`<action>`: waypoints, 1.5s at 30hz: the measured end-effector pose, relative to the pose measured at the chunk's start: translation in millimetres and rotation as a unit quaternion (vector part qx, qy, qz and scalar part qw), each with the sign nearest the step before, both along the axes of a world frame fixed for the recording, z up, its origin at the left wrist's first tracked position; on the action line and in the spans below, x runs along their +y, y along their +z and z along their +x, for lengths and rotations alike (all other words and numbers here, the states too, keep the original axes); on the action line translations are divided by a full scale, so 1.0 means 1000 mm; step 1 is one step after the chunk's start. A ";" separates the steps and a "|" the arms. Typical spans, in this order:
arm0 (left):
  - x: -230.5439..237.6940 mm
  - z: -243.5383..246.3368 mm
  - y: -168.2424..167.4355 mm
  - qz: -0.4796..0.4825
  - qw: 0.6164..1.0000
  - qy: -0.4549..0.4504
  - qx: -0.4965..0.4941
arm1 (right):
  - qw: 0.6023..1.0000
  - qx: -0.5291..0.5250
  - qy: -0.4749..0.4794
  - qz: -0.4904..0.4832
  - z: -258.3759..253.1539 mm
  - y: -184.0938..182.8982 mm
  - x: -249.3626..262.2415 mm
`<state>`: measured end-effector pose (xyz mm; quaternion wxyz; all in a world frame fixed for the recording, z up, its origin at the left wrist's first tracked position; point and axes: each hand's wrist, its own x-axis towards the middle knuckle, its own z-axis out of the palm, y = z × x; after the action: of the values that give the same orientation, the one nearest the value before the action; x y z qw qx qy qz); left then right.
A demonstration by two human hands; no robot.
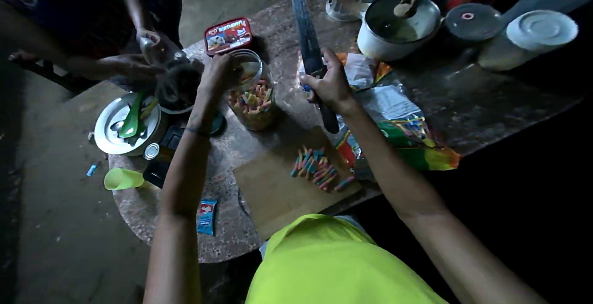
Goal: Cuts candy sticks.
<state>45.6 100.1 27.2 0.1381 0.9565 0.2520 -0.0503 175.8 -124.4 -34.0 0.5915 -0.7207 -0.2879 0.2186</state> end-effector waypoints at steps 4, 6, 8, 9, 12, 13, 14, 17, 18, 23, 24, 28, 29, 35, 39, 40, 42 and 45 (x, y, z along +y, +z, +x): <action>-0.006 0.004 -0.003 -0.002 1.000 0.024 0.002 | 1.000 -0.001 -0.012 -0.014 -0.004 -0.018 -0.030; -0.008 0.010 -0.006 0.013 0.999 0.028 -0.008 | 1.000 0.006 -0.011 -0.027 -0.013 -0.031 -0.048; -0.013 0.019 -0.006 0.030 0.998 0.048 0.002 | 0.999 0.017 -0.006 -0.043 -0.022 -0.046 -0.066; -0.015 0.025 -0.006 0.026 0.998 0.059 0.015 | 0.998 0.021 -0.007 -0.052 -0.024 -0.053 -0.072; -0.013 0.033 -0.012 -0.010 0.999 0.039 0.033 | 0.996 0.047 -0.029 -0.075 -0.032 -0.059 -0.085; -0.013 0.030 -0.016 -0.031 0.999 0.035 0.016 | 0.995 0.049 -0.038 -0.076 -0.035 -0.059 -0.090; -0.015 0.025 -0.019 -0.059 0.997 0.044 -0.015 | 0.995 0.051 -0.046 -0.070 -0.038 -0.059 -0.096; -0.011 0.023 -0.030 -0.095 0.992 0.078 -0.034 | 0.996 0.050 -0.063 -0.048 -0.045 -0.064 -0.117; -0.012 0.023 -0.028 -0.096 0.992 0.085 -0.021 | 0.995 0.052 -0.068 -0.047 -0.047 -0.065 -0.123; -0.023 0.022 -0.021 -0.095 0.991 0.090 0.023 | 0.991 0.061 -0.091 -0.072 -0.058 -0.077 -0.147; -0.024 0.023 -0.023 -0.101 0.991 0.087 0.013 | 0.991 0.062 -0.091 -0.070 -0.059 -0.078 -0.149; -0.019 0.030 -0.037 -0.118 0.989 0.089 -0.010 | 0.992 0.063 -0.092 -0.053 -0.063 -0.078 -0.150; -0.020 0.027 -0.038 -0.132 0.987 0.088 -0.027 | 0.992 0.064 -0.092 -0.057 -0.065 -0.076 -0.149; -0.019 0.022 -0.038 -0.112 0.992 0.054 -0.015 | 0.996 0.050 -0.064 -0.041 -0.065 -0.056 -0.125; -0.027 0.026 -0.032 -0.152 0.981 0.115 -0.020 | 0.997 0.052 -0.039 -0.029 -0.068 -0.048 -0.112; -0.027 0.027 -0.032 -0.160 0.979 0.121 -0.021 | 0.998 0.053 -0.036 -0.027 -0.069 -0.048 -0.110; -0.023 0.025 -0.036 -0.151 0.983 0.100 -0.024 | 0.997 0.060 -0.031 -0.023 -0.070 -0.049 -0.108; -0.020 0.024 -0.038 -0.127 0.989 0.070 -0.022 | 0.997 0.066 -0.030 -0.015 -0.072 -0.050 -0.109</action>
<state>69.3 80.2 -11.0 0.2673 0.9119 0.3072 -0.0514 104.1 -233.3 -83.8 0.6048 -0.7215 -0.2237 0.2523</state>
